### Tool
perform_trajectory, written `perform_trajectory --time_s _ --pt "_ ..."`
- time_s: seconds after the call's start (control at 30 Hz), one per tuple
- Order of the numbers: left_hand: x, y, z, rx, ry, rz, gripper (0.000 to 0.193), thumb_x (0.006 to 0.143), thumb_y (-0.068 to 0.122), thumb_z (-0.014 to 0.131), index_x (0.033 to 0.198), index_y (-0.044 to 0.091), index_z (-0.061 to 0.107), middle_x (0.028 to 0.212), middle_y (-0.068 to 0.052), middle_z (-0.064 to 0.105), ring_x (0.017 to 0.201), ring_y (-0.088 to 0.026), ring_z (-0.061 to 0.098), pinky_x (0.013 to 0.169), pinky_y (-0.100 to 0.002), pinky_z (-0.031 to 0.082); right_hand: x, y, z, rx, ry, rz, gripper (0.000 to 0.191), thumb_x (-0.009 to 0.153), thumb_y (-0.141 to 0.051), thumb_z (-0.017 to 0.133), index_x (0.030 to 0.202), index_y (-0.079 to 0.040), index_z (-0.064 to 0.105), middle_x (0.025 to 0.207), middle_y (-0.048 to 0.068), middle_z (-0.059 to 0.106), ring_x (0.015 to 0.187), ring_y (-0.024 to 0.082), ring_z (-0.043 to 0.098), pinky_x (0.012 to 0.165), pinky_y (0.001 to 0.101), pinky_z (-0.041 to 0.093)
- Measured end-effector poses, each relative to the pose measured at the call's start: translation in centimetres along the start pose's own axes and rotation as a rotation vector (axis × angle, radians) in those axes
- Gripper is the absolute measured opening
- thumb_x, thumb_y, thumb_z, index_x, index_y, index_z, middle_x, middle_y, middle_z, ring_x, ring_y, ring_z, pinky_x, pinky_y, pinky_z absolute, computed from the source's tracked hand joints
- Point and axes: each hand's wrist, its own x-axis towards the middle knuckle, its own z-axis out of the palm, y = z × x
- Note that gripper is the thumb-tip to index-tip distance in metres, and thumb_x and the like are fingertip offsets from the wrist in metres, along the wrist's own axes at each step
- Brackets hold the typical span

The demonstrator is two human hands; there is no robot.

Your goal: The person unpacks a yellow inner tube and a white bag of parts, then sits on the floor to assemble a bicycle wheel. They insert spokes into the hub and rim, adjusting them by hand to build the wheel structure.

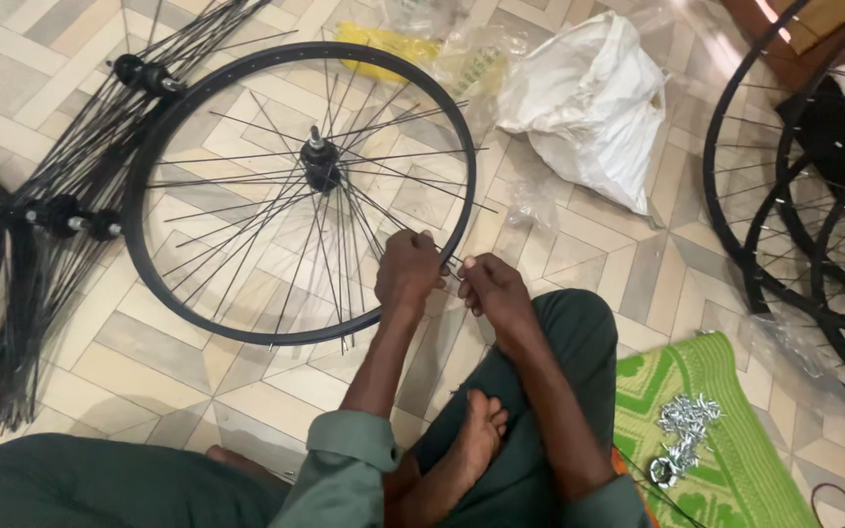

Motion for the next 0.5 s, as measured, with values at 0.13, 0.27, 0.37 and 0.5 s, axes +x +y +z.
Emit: perform_trajectory --time_s 0.13,0.27,0.37,0.5 --pt "0.4 -0.4 0.3 -0.083 -0.02 -0.011 0.034 0.102 0.033 0.051 0.095 0.006 0.07 0.071 -0.004 0.076 0.059 -0.017 0.075 0.064 -0.035 0.057 -0.2 0.6 0.2 0.088 -0.005 -0.234 0.026 0.092 -0.025 0.071 0.105 -0.005 0.063 0.091 0.003 0.064 0.078 0.012 0.06 0.069 0.0291 0.049" --pt "0.7 -0.8 0.3 -0.061 0.004 0.017 0.033 0.1 0.036 0.055 0.1 0.007 0.07 0.073 -0.005 0.076 0.058 -0.017 0.074 0.062 -0.033 0.055 0.1 0.9 0.3 0.099 0.048 -0.069 0.024 0.099 -0.03 0.068 0.104 -0.007 0.064 0.089 0.005 0.067 0.078 0.013 0.061 0.068 0.0283 0.048" --pt "0.9 -0.9 0.2 -0.063 0.015 0.054 0.031 0.099 0.036 0.056 0.102 0.008 0.07 0.072 -0.007 0.077 0.058 -0.018 0.075 0.061 -0.031 0.053 0.2 1.2 0.6 0.008 0.053 -0.04 0.032 0.104 -0.033 0.067 0.101 -0.001 0.066 0.086 0.009 0.065 0.074 0.017 0.057 0.064 0.0308 0.045" --pt "1.2 -1.0 -0.3 -0.146 0.001 0.048 0.031 0.098 0.033 0.058 0.1 0.004 0.069 0.074 -0.011 0.075 0.058 -0.02 0.075 0.053 -0.032 0.054 -0.2 1.2 0.8 0.106 0.055 -0.138 0.024 0.095 -0.026 0.071 0.104 -0.007 0.06 0.089 0.003 0.064 0.078 0.012 0.061 0.067 0.0275 0.049"
